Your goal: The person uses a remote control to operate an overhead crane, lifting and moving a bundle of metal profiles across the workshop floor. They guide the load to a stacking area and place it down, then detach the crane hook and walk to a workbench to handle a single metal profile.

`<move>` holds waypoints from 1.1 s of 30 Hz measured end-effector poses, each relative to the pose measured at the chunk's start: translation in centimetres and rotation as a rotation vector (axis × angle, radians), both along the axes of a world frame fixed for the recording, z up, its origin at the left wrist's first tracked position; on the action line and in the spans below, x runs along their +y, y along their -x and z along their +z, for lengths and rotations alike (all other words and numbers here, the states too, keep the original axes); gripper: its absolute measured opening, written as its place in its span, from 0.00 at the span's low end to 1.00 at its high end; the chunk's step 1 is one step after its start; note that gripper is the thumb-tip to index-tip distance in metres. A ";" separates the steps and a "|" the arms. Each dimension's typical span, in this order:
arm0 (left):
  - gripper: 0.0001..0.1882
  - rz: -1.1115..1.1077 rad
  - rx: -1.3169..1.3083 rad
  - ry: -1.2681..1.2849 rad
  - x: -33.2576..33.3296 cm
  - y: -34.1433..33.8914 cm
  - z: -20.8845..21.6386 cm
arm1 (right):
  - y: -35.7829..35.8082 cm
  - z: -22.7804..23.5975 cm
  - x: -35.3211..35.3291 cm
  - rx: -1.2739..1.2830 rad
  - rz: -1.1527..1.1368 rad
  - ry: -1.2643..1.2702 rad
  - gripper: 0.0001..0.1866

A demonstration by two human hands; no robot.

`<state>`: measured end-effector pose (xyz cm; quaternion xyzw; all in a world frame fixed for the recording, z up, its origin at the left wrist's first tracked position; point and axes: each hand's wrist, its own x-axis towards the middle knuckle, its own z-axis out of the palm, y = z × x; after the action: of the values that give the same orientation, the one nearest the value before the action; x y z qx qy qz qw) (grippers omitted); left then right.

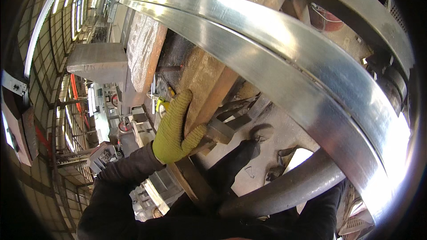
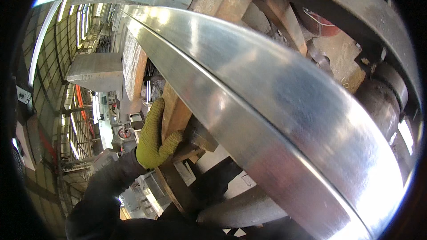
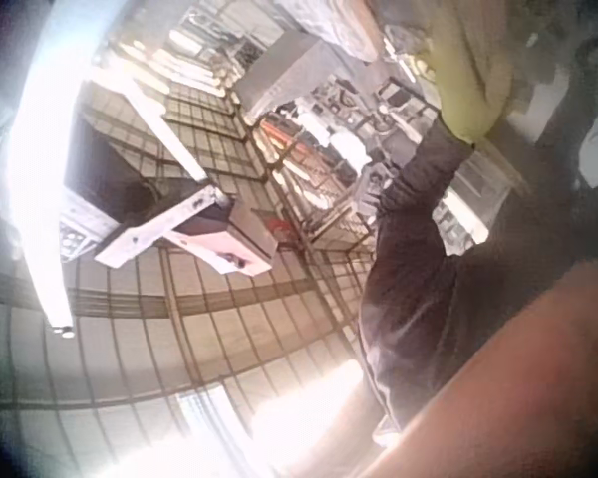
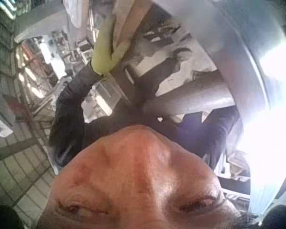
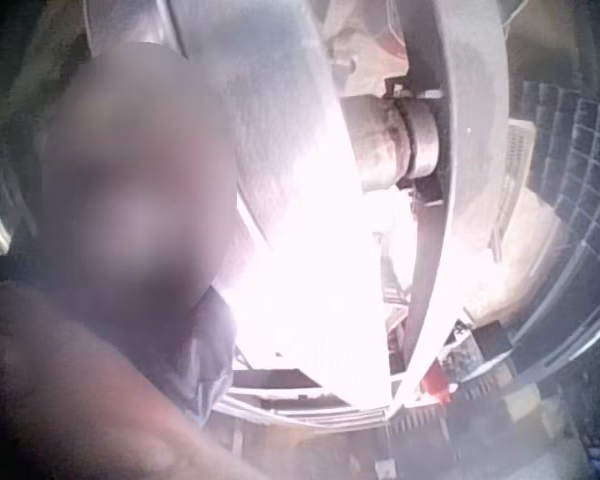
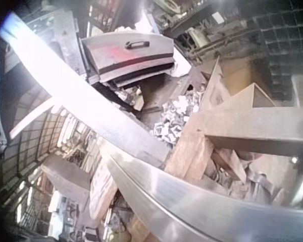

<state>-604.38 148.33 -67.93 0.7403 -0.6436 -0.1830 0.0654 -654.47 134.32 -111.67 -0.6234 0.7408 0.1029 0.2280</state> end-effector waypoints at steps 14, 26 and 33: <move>0.37 0.102 0.093 0.007 -0.9 3.0 0.6 | 4.2 22.8 7.1 -1.106 -0.675 -0.480 0.13; 0.40 0.126 0.107 0.180 4.1 2.1 0.7 | -1.8 68.1 21.2 -0.854 -0.383 -0.445 0.45; 0.34 0.265 0.452 0.199 20.5 -4.3 5.2 | -23.0 69.0 13.0 -0.910 0.133 -0.473 0.50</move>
<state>-600.06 168.81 -62.73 0.7483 -0.5249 -0.2694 0.3031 -631.43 147.37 -42.66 -0.5820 0.4819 0.0002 0.6550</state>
